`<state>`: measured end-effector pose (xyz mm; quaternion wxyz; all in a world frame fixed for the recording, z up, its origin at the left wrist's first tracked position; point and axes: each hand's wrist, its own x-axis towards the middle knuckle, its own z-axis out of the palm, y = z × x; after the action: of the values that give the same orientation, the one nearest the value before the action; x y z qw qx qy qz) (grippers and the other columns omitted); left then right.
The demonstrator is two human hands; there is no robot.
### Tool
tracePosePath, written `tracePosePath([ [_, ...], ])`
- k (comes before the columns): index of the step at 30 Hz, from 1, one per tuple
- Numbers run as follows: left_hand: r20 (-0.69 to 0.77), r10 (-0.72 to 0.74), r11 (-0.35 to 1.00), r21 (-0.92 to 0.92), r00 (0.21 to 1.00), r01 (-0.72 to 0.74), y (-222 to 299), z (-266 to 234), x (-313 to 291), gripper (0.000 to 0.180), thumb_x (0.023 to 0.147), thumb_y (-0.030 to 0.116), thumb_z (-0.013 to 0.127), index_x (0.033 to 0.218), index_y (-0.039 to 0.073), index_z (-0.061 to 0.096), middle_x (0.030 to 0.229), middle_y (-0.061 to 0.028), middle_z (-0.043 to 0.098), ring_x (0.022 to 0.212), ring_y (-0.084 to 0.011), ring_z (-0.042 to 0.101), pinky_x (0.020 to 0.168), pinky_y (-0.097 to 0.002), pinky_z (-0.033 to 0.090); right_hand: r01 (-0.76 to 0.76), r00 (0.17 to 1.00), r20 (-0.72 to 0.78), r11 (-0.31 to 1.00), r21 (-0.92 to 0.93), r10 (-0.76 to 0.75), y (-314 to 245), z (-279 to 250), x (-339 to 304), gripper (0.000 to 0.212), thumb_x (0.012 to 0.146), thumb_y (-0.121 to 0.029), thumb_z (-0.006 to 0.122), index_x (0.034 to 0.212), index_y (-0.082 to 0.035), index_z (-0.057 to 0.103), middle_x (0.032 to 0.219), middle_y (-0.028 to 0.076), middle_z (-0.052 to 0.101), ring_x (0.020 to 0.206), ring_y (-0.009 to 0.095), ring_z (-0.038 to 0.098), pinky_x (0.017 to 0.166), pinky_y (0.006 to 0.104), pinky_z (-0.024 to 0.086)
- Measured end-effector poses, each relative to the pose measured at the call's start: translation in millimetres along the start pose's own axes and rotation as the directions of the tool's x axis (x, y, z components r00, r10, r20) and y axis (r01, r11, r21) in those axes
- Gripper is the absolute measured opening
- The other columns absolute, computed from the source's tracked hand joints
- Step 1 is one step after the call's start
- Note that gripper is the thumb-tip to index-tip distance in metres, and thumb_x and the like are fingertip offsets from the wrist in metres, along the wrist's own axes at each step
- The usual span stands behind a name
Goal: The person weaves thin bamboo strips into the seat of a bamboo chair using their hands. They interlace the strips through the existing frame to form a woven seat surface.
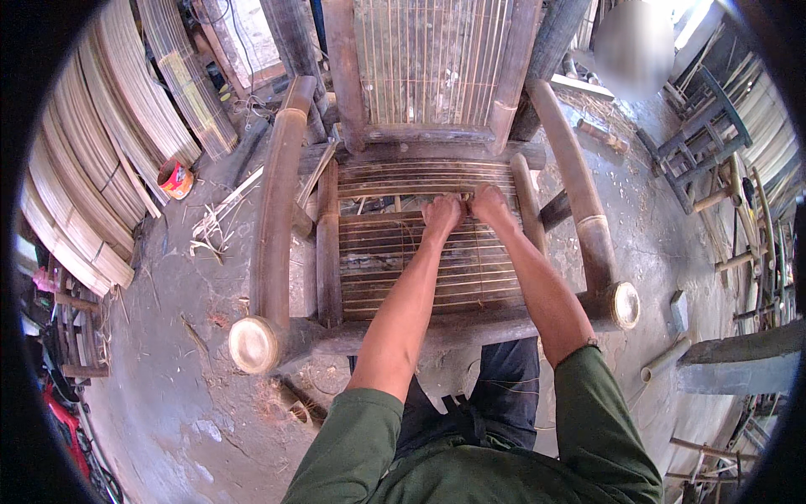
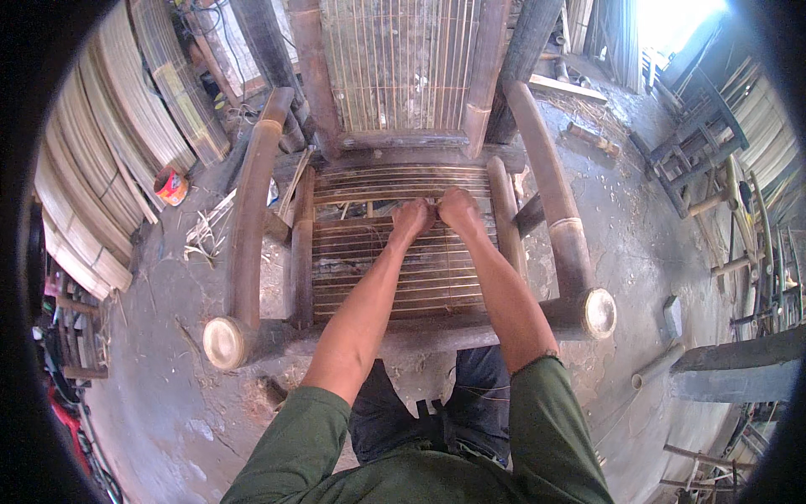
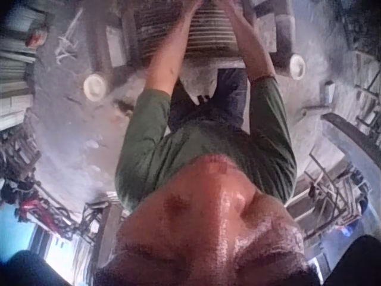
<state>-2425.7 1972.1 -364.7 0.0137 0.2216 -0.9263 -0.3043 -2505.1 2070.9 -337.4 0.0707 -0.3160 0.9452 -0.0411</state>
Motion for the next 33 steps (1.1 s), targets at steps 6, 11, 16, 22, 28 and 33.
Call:
tracePosePath([
  [6,0.025,-0.124,0.992,-0.007,0.992,0.124,-13,4,7,0.038,0.085,0.03,0.05,0.109,0.004,0.064,0.11,-0.0214,0.064,0.106,-0.0362,0.061,0.092,-0.0568,0.038,-0.584,0.773,0.633,0.347,0.734,-0.037,-12,-15,-13,0.038,0.096,-0.045,0.046,0.085,-0.009,0.053,0.064,-0.003,0.047,0.051,0.009,0.042,0.049,0.0292,0.046],
  [11,0.064,-0.159,0.977,-0.136,0.985,0.167,3,3,10,0.04,0.085,0.029,0.049,0.114,0.004,0.061,0.115,-0.0214,0.062,0.107,-0.0369,0.06,0.095,-0.0567,0.037,-0.672,0.721,0.691,0.198,0.714,-0.043,21,4,1,0.042,0.096,-0.05,0.046,0.079,-0.012,0.05,0.059,-0.003,0.046,0.048,0.008,0.04,0.045,0.026,0.04],
  [16,0.017,-0.246,0.872,-0.434,0.969,0.228,-19,14,18,0.033,0.084,0.031,0.052,0.1,0.007,0.069,0.117,-0.0184,0.062,0.11,-0.0357,0.059,0.098,-0.0522,0.037,-0.554,0.827,0.559,0.237,0.798,0.052,8,3,-20,0.028,0.097,-0.036,0.05,0.089,-0.01,0.053,0.063,-0.001,0.051,0.049,0.009,0.042,0.046,0.0257,0.042],
  [22,0.107,-0.222,0.82,-0.518,0.969,0.245,-38,28,42,0.032,0.082,0.024,0.056,0.104,0.004,0.068,0.115,-0.0218,0.062,0.112,-0.037,0.057,0.094,-0.045,0.043,-0.617,0.768,0.641,0.256,0.744,-0.012,5,-4,-11,0.02,0.096,-0.029,0.05,0.094,-0.01,0.054,0.066,0.0,0.053,0.052,0.007,0.047,0.047,0.029,0.047],
  [28,0.145,-0.071,0.393,-0.905,0.987,0.161,-10,-17,0,0.024,0.088,0.017,0.057,0.093,-0.003,0.07,0.091,-0.012,0.071,0.088,-0.0215,0.065,0.084,-0.0349,0.047,-0.201,0.974,0.188,0.092,0.975,0.13,-1,12,-49,0.02,0.097,-0.02,0.048,0.111,-0.011,0.059,0.07,0.001,0.056,0.055,0.007,0.051,0.049,0.0255,0.051],
  [33,0.166,0.072,0.192,-0.97,0.984,0.149,-18,-35,-8,0.025,0.091,0.018,0.056,0.091,-0.002,0.07,0.094,-0.0108,0.071,0.09,-0.0198,0.065,0.088,-0.0316,0.044,-0.084,0.993,0.098,0.193,0.978,-0.065,-4,7,-56,0.023,0.094,-0.026,0.058,0.109,-0.009,0.064,0.075,0.003,0.059,0.062,0.009,0.054,0.052,0.0257,0.052],
])
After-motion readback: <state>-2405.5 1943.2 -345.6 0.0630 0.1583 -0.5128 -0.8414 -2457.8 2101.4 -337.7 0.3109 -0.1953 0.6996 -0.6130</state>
